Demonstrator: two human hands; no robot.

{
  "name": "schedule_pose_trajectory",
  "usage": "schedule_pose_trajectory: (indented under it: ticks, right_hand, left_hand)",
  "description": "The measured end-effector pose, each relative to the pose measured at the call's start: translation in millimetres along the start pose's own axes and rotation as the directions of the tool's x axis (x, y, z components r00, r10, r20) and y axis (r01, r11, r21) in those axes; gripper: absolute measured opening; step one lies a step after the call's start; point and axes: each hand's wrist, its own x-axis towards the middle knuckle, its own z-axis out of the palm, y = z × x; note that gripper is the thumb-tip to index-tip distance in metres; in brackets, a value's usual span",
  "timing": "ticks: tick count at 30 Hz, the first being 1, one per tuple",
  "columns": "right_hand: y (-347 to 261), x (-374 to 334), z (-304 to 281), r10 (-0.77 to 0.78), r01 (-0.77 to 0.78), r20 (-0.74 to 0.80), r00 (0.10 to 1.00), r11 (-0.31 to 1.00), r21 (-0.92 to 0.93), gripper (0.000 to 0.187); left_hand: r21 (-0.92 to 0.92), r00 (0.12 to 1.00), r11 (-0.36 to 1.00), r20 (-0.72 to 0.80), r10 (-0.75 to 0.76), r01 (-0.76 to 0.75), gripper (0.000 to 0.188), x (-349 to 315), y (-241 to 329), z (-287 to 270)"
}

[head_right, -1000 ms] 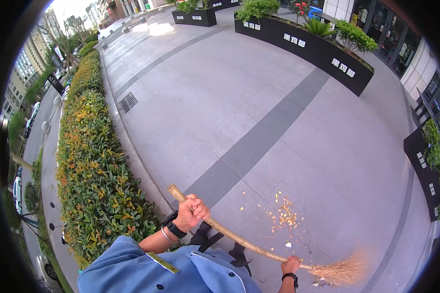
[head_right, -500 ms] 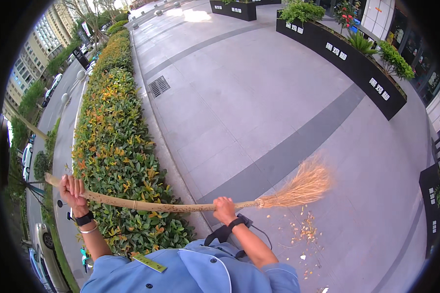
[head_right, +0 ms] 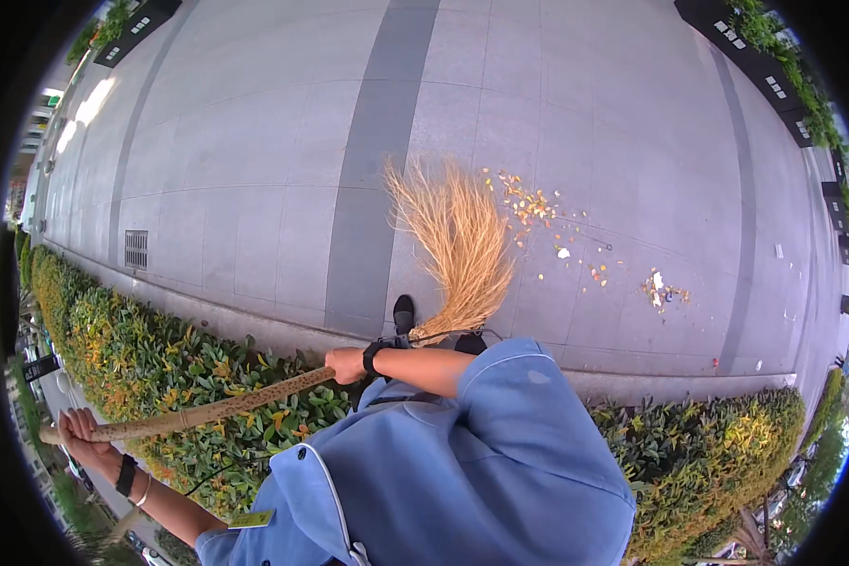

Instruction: Sweep debris on the pavement using a broom.

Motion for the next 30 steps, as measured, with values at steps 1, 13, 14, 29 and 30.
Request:
schedule_pose_trajectory:
  ticks: [1,13,14,29,30]
  right_hand:
    - [25.3,-25.5,-3.0,0.014,-0.017,-0.064,0.998,0.999,-0.043,0.025]
    - [226.8,-372.1,-37.4,0.558,-0.62,-0.462,0.689,0.785,0.023,0.014]
    - [227.2,-394.4,-39.2,0.537,-0.639,-0.552,0.638,0.769,0.011,0.014]
    - [115.8,-311.4,-226.0,-0.069,-0.495,-0.869,0.49,0.799,-0.343,0.009]
    - [107.4,-301.9,-244.9,-0.082,-0.461,-0.867,0.491,0.82,-0.339,0.009]
  left_hand:
    - [0.032,0.963,0.999,-0.268,-0.024,0.034,0.038,-3.3,-34.7,64.3]
    - [-0.228,0.915,0.888,0.029,-0.403,0.399,0.035,-144.3,-252.0,342.6]
    - [-0.243,0.899,0.868,0.053,-0.434,0.433,0.035,-150.7,-256.1,359.6]
    - [-0.378,0.983,0.926,0.163,0.086,-0.019,0.043,-18.7,-115.5,317.3]
    - [-0.285,0.996,0.955,-0.036,0.077,-0.084,0.042,-14.0,-99.1,345.0]
